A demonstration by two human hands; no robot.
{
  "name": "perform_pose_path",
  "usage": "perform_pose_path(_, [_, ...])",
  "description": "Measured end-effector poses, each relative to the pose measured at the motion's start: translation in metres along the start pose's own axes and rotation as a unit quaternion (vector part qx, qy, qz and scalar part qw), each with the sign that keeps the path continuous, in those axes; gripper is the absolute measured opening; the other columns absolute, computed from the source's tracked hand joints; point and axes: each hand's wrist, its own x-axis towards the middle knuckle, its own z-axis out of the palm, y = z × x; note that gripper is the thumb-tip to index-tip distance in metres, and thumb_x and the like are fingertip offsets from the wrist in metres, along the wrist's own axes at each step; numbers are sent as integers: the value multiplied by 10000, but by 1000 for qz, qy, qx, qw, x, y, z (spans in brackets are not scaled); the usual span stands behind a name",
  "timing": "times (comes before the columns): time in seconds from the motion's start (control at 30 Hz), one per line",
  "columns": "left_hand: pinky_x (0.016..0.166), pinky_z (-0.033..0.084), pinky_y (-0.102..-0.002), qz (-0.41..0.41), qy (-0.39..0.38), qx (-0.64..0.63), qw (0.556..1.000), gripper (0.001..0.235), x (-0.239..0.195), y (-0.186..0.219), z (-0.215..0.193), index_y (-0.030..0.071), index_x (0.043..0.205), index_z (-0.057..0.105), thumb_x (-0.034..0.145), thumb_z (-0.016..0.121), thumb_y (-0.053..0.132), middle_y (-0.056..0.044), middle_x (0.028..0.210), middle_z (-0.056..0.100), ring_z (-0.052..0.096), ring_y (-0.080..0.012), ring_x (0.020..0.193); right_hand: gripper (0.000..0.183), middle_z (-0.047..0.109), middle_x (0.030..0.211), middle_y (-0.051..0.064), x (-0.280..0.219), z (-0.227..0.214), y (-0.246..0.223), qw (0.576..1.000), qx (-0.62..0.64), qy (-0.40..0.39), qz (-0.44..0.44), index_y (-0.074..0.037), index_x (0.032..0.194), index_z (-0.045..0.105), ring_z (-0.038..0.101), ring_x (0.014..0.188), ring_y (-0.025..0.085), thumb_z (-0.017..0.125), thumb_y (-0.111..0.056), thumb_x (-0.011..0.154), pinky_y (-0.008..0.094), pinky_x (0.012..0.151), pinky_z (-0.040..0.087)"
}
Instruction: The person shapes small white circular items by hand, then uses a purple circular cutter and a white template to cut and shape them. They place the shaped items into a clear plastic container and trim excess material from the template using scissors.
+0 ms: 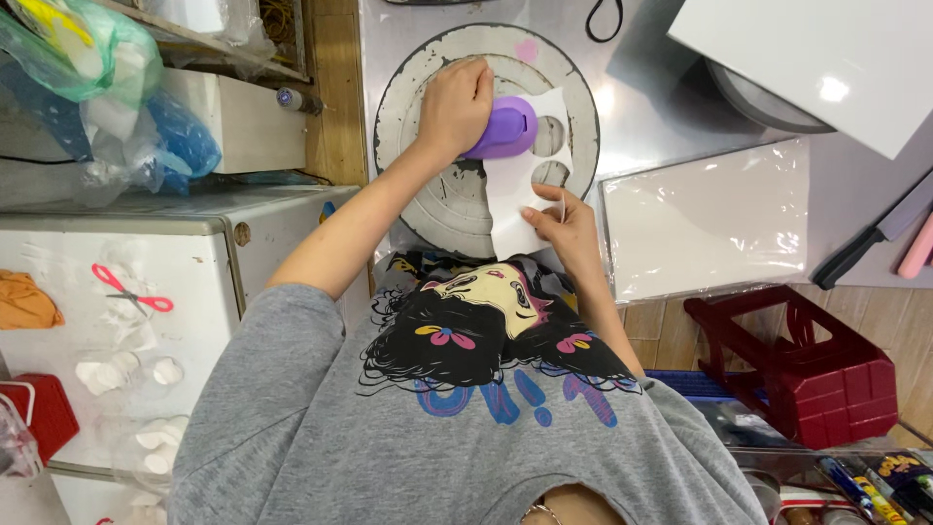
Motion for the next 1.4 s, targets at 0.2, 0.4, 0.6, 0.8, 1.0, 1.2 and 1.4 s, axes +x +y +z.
perform_pose_path(0.2, [820, 468, -455, 53, 51, 17, 997, 238, -4, 22, -14, 63, 1062, 551, 939, 678, 224, -103, 988, 651, 629, -313, 941, 370, 577, 661, -59, -4, -10, -3, 999, -21, 47, -9, 8, 1184, 659, 483, 558, 28, 795, -42, 844, 195, 506, 319])
perform_pose_path(0.4, [902, 452, -436, 82, 57, -2, 995, 202, -7, 27, -18, 79, 1118, 554, 963, 647, 169, -79, 1058, 664, 611, -291, 1026, 317, 532, 661, -59, 12, -34, -16, 993, -40, 101, -53, 10, 1159, 671, 462, 562, 32, 786, -1, 864, 197, 523, 348])
perform_pose_path(0.6, [788, 508, -462, 50, -32, -40, 997, 117, 1, 12, -4, 83, 1094, 568, 1017, 563, 171, -41, 816, 739, 704, -296, 851, 362, 595, 688, -43, 48, -2, -28, 994, -26, 74, -81, -60, 1140, 562, 513, 592, 36, 787, 4, 863, 203, 525, 360])
perform_pose_path(0.8, [705, 521, -489, 3, -20, 45, 999, 206, 3, 2, 5, 66, 992, 569, 995, 611, 267, -89, 751, 727, 708, -341, 724, 409, 613, 844, -30, 50, 17, -28, 990, -52, 51, -123, -69, 1098, 514, 571, 646, 40, 797, 49, 828, 202, 536, 433])
perform_pose_path(1.0, [687, 527, -483, -17, -21, 28, 999, 248, 2, 4, 7, 52, 897, 584, 970, 631, 284, -87, 737, 722, 705, -338, 713, 425, 596, 798, -17, 45, 14, -24, 994, -41, 39, -91, -72, 1119, 500, 539, 627, 34, 802, 40, 841, 194, 540, 409])
perform_pose_path(1.2, [699, 503, -494, -16, -15, -3, 1000, 229, -5, 5, 1, 37, 856, 594, 989, 605, 223, -151, 785, 692, 668, -378, 764, 420, 589, 836, -26, 45, 14, -22, 993, -63, 52, -89, -66, 1104, 501, 540, 634, 25, 814, 23, 839, 189, 544, 427])
perform_pose_path(1.4, [711, 482, -484, -4, -26, -84, 996, 171, -7, -1, -6, 10, 904, 572, 1015, 528, 132, -172, 835, 656, 641, -385, 797, 411, 573, 851, -24, 48, 15, -14, 994, -54, 58, -77, -57, 1097, 512, 529, 635, 31, 827, 12, 842, 190, 529, 411])
